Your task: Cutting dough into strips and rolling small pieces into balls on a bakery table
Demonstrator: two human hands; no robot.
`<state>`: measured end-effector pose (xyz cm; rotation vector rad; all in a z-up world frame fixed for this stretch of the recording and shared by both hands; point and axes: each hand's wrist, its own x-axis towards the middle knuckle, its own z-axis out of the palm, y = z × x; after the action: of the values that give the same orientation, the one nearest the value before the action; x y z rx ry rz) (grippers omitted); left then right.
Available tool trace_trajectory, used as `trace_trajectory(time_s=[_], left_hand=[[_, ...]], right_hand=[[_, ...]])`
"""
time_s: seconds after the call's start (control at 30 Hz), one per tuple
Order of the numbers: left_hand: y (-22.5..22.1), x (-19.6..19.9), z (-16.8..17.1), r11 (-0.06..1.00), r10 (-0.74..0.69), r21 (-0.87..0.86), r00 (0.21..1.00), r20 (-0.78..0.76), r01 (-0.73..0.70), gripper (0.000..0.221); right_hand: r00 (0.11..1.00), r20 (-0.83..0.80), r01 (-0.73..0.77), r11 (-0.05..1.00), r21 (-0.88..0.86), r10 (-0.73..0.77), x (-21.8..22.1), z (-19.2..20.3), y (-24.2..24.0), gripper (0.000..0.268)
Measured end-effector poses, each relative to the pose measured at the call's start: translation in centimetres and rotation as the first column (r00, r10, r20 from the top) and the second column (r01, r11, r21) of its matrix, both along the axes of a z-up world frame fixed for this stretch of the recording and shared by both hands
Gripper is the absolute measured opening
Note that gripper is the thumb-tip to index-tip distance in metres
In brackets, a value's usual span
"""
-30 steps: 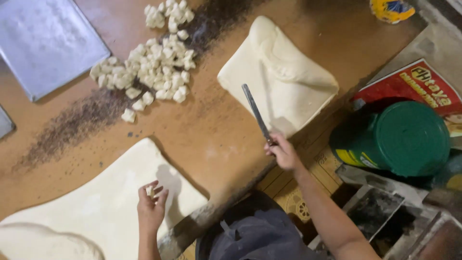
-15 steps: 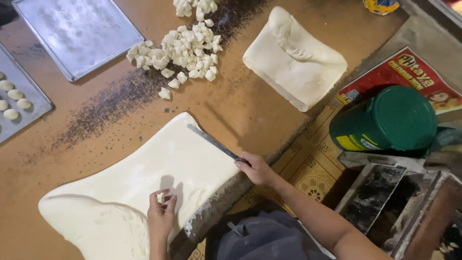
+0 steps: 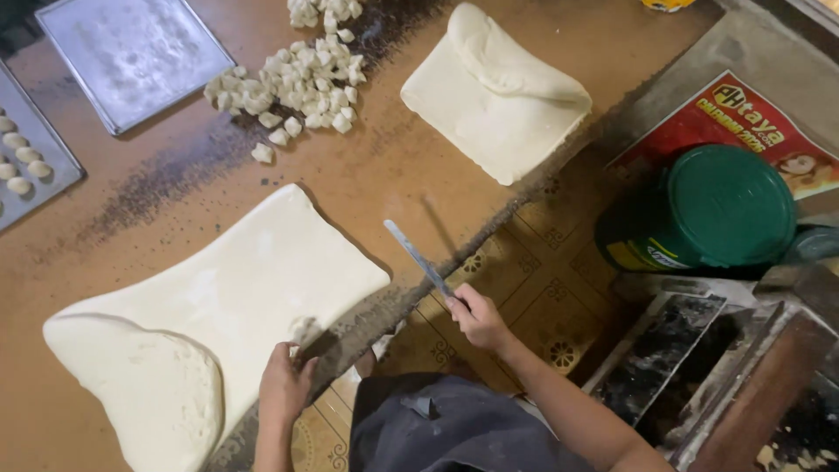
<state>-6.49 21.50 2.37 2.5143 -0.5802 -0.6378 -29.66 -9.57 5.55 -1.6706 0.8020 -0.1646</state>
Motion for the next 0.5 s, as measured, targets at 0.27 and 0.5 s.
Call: trace_trajectory(time_s=[0.27, 0.5], left_hand=[[-0.5, -1.5, -3.8, 0.933, -0.162, 0.325, 0.987, -0.004, 0.155, 0.057], [-1.9, 0.0, -1.5, 0.964, -0.150, 0.205, 0.982, -0.116, 0.172, 0.038]], right_hand=[[0.892, -0.391, -0.363, 0.877, -0.315, 0.228, -1.3, -2.5, 1.4, 0.051], [0.873, -0.409, -0.488, 0.493, -0.720, 0.267, 11.3, -4.6, 3.2, 0.067]])
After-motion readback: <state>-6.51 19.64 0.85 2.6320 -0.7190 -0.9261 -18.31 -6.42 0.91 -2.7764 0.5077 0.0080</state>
